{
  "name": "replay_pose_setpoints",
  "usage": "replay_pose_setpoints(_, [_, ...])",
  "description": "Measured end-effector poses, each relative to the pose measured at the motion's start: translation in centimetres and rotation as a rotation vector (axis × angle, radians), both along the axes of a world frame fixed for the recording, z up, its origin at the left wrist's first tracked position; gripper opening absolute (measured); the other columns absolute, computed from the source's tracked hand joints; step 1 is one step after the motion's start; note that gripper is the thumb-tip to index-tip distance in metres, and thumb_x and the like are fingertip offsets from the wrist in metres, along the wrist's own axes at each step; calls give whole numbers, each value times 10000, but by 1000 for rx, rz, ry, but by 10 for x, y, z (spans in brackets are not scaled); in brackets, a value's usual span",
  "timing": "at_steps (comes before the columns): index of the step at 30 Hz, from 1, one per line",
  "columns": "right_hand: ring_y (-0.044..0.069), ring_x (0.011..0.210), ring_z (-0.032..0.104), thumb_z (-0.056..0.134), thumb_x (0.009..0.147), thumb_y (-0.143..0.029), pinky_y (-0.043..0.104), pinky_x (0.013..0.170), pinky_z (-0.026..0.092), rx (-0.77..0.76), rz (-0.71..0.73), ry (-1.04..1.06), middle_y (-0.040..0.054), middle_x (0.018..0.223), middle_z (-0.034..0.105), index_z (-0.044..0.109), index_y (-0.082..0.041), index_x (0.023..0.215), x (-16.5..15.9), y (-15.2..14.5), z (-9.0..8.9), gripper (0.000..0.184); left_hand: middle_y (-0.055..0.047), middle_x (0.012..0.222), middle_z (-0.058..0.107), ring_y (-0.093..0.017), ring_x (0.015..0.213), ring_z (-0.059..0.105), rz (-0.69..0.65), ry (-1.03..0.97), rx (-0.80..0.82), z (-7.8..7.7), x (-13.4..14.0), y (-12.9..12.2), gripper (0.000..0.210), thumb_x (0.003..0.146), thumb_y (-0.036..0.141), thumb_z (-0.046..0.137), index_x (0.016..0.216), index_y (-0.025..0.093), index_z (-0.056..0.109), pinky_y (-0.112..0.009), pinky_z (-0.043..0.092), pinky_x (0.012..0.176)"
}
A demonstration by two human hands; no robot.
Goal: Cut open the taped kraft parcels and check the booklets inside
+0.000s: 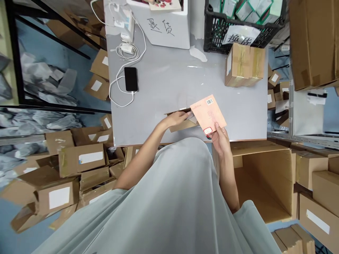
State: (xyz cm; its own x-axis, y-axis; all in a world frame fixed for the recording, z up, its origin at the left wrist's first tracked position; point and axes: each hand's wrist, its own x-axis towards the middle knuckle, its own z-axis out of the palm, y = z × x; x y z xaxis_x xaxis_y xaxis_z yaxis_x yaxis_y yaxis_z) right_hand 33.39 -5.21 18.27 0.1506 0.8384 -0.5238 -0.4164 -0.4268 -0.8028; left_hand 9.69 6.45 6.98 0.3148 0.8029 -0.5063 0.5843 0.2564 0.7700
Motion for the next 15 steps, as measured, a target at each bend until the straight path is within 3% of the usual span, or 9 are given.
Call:
replay_pose_setpoints(3, [251,1194,765,867,916,-568,322,771,657,13,-31,-19,58,1348,815,797,-303,1216,-1,-5,9,406,-132,1062,842,-306,933,750,-118,95,67,12,-13,-18,407,860,414,859,1189,178,818,-327,507,777])
replay_pose_setpoints(6, [250,1100,778,909,873,-565,318,714,638,24,-51,-23,65,1246,835,804,-284,1185,-7,-7,15,432,-150,1255,830,-332,1120,753,-280,248,159,21,-18,-29,565,876,141,716,1438,187,750,-351,534,881])
replay_pose_setpoints(10, [228,1012,780,918,864,-576,308,701,619,50,-72,-40,60,1196,834,801,-280,1213,-20,-7,18,472,-139,1287,810,-324,1214,727,-325,345,303,31,-24,-32,640,930,26,525,1504,226,727,-391,534,994])
replay_pose_setpoints(15, [210,937,758,883,890,-619,297,684,594,69,-35,-132,42,1053,825,813,-279,1120,-41,-10,19,416,-132,1153,825,-333,1137,739,-227,350,403,40,-46,-30,617,918,12,538,1466,212,741,-430,527,1031])
